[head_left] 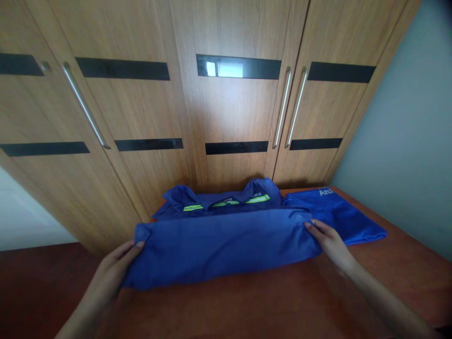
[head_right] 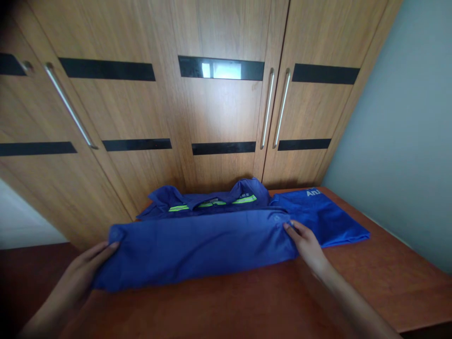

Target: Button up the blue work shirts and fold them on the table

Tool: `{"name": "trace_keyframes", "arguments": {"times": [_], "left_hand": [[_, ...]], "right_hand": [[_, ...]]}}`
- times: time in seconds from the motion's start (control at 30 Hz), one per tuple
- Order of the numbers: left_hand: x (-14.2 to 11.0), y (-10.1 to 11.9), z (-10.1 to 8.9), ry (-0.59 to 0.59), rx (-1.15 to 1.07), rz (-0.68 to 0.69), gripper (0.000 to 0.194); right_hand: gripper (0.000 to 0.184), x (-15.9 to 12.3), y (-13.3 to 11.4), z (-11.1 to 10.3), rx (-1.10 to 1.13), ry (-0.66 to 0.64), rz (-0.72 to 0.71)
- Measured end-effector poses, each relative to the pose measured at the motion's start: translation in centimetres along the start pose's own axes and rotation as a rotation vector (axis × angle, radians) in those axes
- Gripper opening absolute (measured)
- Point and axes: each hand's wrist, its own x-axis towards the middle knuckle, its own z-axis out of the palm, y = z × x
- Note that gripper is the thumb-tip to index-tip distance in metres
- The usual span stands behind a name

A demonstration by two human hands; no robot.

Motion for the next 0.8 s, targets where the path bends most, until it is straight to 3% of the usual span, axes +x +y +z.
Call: {"name": "trace_keyframes", "arguments": {"times": [0.1,0.2,0.3,0.4,0.47,0.57,0.67,0.73,0.8], "left_hand": [[4.6,1.7,2.0,-0.081,0.084,0.093,0.053],[7.0,1.2,2.9,-0.082,0.21,0.166,0.05],[7.5,-0.3,2.8,-0.127,0.149,0.017,0.044],[7.2,-1.3,2.3,-0.239,-0.021,-0.194,0.037],[7.0,-1.4,2.1,-0.281,-0.083,-0.212,0.035],[6.9,-1.3,2.2,-0.232,-0.138,-0.081,0.038],[7.4,-1.5,2.6,-0.14,-0.152,0.04,0.041],[8.2,-1.8,2.9,-0.07,-0.052,0.082,0.039],[9.0,-2.1,3.2,0.015,0.131,0.125,0.037]], "right_hand": [[0.046,4.2,0.4,2.4,-0.081,0.04,0.005],[0.041,6.2,2.1,3.6,-0.149,0.068,0.041],[0.036,6.4,3.7,3.6,-0.175,0.025,0.077],[0.037,5.9,4.2,3.1,-0.141,-0.097,0.181],[0.039,5.7,3.9,2.9,-0.066,-0.171,0.235],[0.041,5.8,3.2,2.7,0.035,-0.167,0.145],[0.043,6.5,3.5,2.8,-0.006,0.014,-0.029],[0.04,7.1,4.3,3.1,-0.222,0.087,-0.08],[0.034,7.6,5.0,3.5,-0.483,0.078,-0.072]]}}
